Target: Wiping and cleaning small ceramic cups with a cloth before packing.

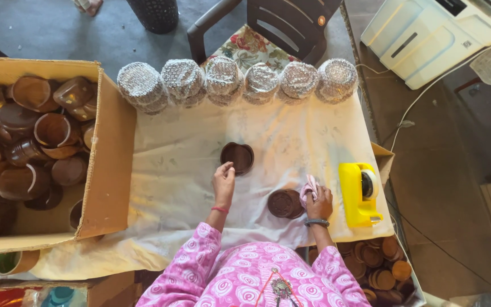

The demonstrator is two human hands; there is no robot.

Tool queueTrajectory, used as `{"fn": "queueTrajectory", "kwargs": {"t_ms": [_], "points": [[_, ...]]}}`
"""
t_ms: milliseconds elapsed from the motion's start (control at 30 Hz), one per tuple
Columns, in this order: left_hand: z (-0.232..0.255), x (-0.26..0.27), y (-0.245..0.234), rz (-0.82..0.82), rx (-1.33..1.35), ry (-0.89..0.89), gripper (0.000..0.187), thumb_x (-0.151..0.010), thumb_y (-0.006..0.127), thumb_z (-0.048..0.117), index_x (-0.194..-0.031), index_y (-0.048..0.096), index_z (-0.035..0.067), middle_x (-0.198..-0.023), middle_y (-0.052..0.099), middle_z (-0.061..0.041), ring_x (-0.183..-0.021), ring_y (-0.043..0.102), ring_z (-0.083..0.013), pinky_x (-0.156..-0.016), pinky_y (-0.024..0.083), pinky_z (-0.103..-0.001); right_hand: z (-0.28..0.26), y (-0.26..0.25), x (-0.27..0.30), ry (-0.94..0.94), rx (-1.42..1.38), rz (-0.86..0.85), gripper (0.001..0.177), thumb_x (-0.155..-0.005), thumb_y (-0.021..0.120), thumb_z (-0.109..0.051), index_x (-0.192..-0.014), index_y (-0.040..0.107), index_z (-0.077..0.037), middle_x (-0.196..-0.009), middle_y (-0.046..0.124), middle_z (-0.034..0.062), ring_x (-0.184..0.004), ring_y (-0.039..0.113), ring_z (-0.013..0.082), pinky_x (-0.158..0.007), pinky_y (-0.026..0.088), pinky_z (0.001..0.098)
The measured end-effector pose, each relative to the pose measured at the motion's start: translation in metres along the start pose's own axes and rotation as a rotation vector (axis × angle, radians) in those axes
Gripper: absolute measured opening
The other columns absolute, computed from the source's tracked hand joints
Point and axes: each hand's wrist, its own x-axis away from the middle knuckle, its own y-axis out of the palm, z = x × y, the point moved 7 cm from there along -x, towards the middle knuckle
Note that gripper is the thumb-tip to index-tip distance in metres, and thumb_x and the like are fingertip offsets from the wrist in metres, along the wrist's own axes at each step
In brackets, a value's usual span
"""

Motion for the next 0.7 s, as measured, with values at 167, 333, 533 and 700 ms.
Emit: {"fn": "queueTrajectory", "kwargs": {"t_ms": [167, 333, 533, 700], "points": [[0.001, 0.062, 0.061, -0.432, -0.313, 0.19, 0.04, -0.085, 0.076, 0.024, -0.121, 0.07, 0.006, -0.118, 0.072, -0.015, -0.107, 0.07, -0.0292, -0.092, 0.056, -0.038, -0.002, -0.003, 0.003, -0.049, 0.01, 0.033, 0.034, -0.086, 0.068, -0.025, -0.114, 0.073, -0.008, -0.118, 0.065, 0.0123, -0.111, 0.062, 0.0345, -0.092, 0.052, 0.0443], [0.028, 0.119, 0.107, -0.76, -0.639, 0.477, 0.09, -0.066, 0.092, 0.03, -0.142, 0.051, 0.006, -0.143, 0.05, -0.02, -0.132, 0.048, -0.039, -0.108, 0.042, -0.047, -0.005, -0.007, 0.004, -0.047, -0.005, 0.047, 0.034, -0.085, 0.068, -0.025, -0.113, 0.073, -0.007, -0.119, 0.065, 0.0128, -0.11, 0.062, 0.0346, -0.091, 0.052, 0.0441], [0.007, 0.131, 0.125, -0.829, -0.908, 0.691, 0.112, -0.055, 0.093, 0.026, -0.153, 0.041, 0.009, -0.15, 0.045, -0.015, -0.139, 0.042, -0.0351, -0.11, 0.039, -0.049, -0.003, -0.01, 0.002, -0.042, -0.062, 0.047, 0.033, -0.084, 0.07, -0.024, -0.111, 0.073, -0.005, -0.117, 0.066, 0.0121, -0.108, 0.064, 0.0342, -0.089, 0.053, 0.0429], [0.016, 0.117, 0.11, -0.696, -0.875, 0.623, 0.1, -0.061, 0.09, 0.025, -0.15, 0.047, 0.009, -0.143, 0.052, -0.013, -0.134, 0.048, -0.0344, -0.111, 0.043, -0.048, 0.014, -0.009, -0.004, 0.076, -0.187, 0.008, 0.031, -0.085, 0.069, -0.025, -0.109, 0.073, -0.006, -0.109, 0.069, 0.0106, -0.098, 0.068, 0.0345, -0.085, 0.054, 0.0412]]}}
